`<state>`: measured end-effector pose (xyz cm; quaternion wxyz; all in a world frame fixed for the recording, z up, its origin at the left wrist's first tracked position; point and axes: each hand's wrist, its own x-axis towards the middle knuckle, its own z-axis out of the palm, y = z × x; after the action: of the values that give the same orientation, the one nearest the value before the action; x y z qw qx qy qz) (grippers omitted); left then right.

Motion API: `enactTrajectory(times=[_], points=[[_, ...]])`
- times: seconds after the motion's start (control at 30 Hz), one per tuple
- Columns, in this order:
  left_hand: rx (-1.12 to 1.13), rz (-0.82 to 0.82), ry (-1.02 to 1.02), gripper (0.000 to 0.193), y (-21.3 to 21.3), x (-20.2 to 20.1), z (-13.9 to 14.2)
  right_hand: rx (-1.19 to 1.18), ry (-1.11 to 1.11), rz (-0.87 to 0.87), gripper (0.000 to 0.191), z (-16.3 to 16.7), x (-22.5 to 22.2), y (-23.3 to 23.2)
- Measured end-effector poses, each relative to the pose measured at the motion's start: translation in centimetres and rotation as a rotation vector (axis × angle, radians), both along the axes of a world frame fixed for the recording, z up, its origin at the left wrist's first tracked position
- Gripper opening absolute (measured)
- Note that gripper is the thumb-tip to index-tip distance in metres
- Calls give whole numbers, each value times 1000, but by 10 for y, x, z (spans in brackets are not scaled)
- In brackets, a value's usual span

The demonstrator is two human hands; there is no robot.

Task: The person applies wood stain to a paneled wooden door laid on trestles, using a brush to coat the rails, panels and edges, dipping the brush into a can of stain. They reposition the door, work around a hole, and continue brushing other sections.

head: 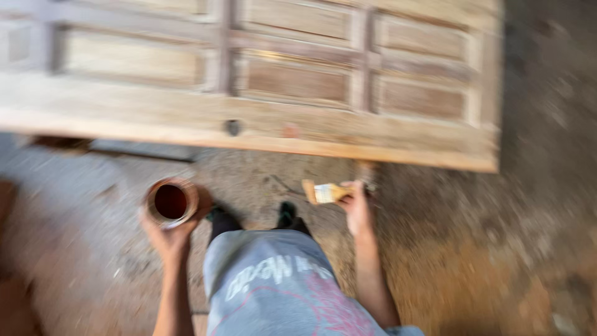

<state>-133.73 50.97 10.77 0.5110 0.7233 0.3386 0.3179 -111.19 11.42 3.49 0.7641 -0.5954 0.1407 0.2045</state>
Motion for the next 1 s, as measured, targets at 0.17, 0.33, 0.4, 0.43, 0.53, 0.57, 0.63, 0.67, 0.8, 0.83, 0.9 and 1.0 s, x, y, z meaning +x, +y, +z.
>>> enactTrajectory(times=[0.17, 0.33, 0.4, 0.43, 0.53, 0.57, 0.63, 0.67, 0.8, 0.83, 0.9, 1.0], points=[[49, 125, 6, 111, 90, -43, -7, 98, -58, 68, 48, 12, -3, 114], [35, 242, 112, 104, 188, -98, -5, 176, -95, 69, 45, 33, -20, 259], [59, 267, 143, 102, 227, -117, -1, 194, -114, 83, 43, 38, -29, 312], [84, 276, 144, 101, 247, -125, 2, 180, -149, 93, 39, 39, -36, 339], [94, 329, 161, 101, 285, -155, 12, 180, -161, 204, 40, 46, -55, 406], [98, 351, 165, 102, 298, -164, 15, 199, -153, 252, 42, 47, -60, 428], [71, 379, 153, 102, 318, -178, 19, 214, -125, 292, 41, 51, -69, 467], [56, 394, 145, 103, 328, -182, 19, 221, -113, 314, 40, 53, -70, 486], [41, 442, 117, 101, 362, -193, 18, 172, -118, 370, 41, 59, -64, 553], [-3, 447, 90, 100, 369, -195, 18, 190, -102, 372, 41, 60, -62, 569], [-24, 478, 110, 100, 384, -203, 19, 213, -66, 391, 41, 60, -61, 603], [-2, 511, 186, 102, 409, -209, 19, 223, -43, 423, 41, 61, -61, 650]])
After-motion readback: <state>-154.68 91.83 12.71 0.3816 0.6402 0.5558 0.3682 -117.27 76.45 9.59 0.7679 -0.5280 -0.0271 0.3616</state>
